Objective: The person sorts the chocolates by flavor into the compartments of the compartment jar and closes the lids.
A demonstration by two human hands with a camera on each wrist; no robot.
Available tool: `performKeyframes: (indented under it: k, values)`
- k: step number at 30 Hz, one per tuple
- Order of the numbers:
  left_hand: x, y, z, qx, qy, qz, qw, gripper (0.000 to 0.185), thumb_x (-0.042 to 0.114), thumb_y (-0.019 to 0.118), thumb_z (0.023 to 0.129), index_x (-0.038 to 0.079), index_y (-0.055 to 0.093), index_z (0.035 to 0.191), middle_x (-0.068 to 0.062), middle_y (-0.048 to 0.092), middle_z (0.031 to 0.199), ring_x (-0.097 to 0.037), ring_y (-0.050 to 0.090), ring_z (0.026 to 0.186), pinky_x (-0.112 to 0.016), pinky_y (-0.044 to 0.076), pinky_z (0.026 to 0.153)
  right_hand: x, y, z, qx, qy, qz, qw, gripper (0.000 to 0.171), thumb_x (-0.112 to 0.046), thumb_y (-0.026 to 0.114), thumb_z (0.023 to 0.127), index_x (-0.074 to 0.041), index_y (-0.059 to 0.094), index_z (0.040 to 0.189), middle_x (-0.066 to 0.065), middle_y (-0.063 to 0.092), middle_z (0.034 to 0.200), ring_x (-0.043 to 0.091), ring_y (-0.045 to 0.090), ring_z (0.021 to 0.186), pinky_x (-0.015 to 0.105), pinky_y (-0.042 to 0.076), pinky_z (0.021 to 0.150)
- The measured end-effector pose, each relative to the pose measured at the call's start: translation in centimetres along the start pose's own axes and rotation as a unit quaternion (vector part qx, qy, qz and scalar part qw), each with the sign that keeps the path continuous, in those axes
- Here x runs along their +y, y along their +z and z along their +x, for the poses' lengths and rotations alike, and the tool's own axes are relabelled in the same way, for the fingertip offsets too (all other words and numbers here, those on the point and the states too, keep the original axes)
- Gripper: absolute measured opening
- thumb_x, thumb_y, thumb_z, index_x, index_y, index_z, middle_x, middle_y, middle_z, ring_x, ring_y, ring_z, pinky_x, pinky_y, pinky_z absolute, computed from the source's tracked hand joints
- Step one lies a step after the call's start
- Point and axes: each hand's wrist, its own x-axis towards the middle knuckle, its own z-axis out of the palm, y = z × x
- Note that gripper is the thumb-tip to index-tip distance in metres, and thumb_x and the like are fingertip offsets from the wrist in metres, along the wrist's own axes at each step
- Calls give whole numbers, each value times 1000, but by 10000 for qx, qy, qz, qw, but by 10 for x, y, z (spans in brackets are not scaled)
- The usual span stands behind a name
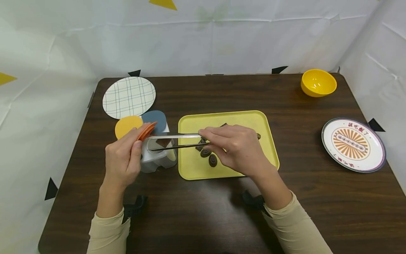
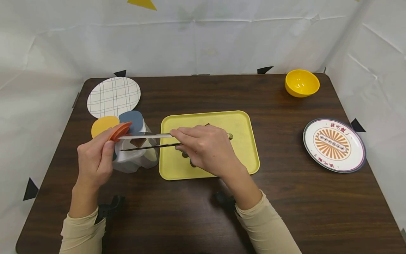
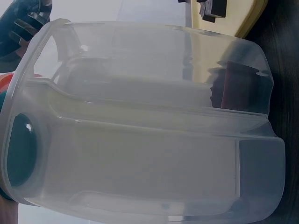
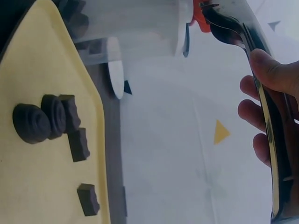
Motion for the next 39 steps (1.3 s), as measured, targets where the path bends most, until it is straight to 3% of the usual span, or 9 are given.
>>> performKeyframes:
  k: [4,7,16,19,26,34,39]
  values:
    - [0,0,0,-23,-10,-48,10000,45,26,41,97,2,67,124,-6,65,79,-11,41,53,-24,37,49,0,6,1,-57,-2,84,9999,38,-19,82,80,-11,74,117,0,73,107,15,68,74,29,52,61]
    - [-1,-1,0,-47,-24,-65,10000,45,26,41,97,2,66,126,-5,63,77,-10,38,52,-24,35,49,-1,8,2,-157,45,113,9998,38,-19,80,82,-11,73,119,0,73,109,14,69,78,28,52,60]
    - [-1,-1,0,1,-36,-90,10000,45,25,41,97,2,65,126,-8,68,86,-11,40,53,-24,37,51,0,10,2,-252,87,137,9995,37,-22,78,84,-12,72,120,0,73,110,13,69,81,29,52,62]
    - [-1,-1,0,1,-47,-125,9999,44,24,41,97,2,65,126,-9,71,95,-12,45,55,-23,39,53,-1,11,2,-217,41,153,9996,37,-22,78,84,-12,72,119,0,73,109,13,69,81,29,52,63]
    - [0,-1,0,-22,-126,-111,9999,43,22,42,96,2,65,126,-9,72,104,-14,51,59,-21,47,65,-2,14,3,-231,26,112,9997,38,-24,79,84,-12,72,119,0,73,111,12,69,81,29,52,63]
    - [0,0,0,-12,-112,-114,9999,43,21,42,96,3,65,127,-10,72,102,-13,44,54,-21,44,59,-2,14,3,-262,54,150,9995,39,-24,78,84,-12,72,120,0,72,112,12,69,80,29,52,63]
    - [-1,0,0,-2,-123,-94,9999,42,19,43,94,2,65,127,-10,72,105,-13,47,55,-22,45,60,-1,14,3,-248,54,202,9995,40,-25,79,83,-12,71,121,0,72,112,11,67,77,29,50,62]
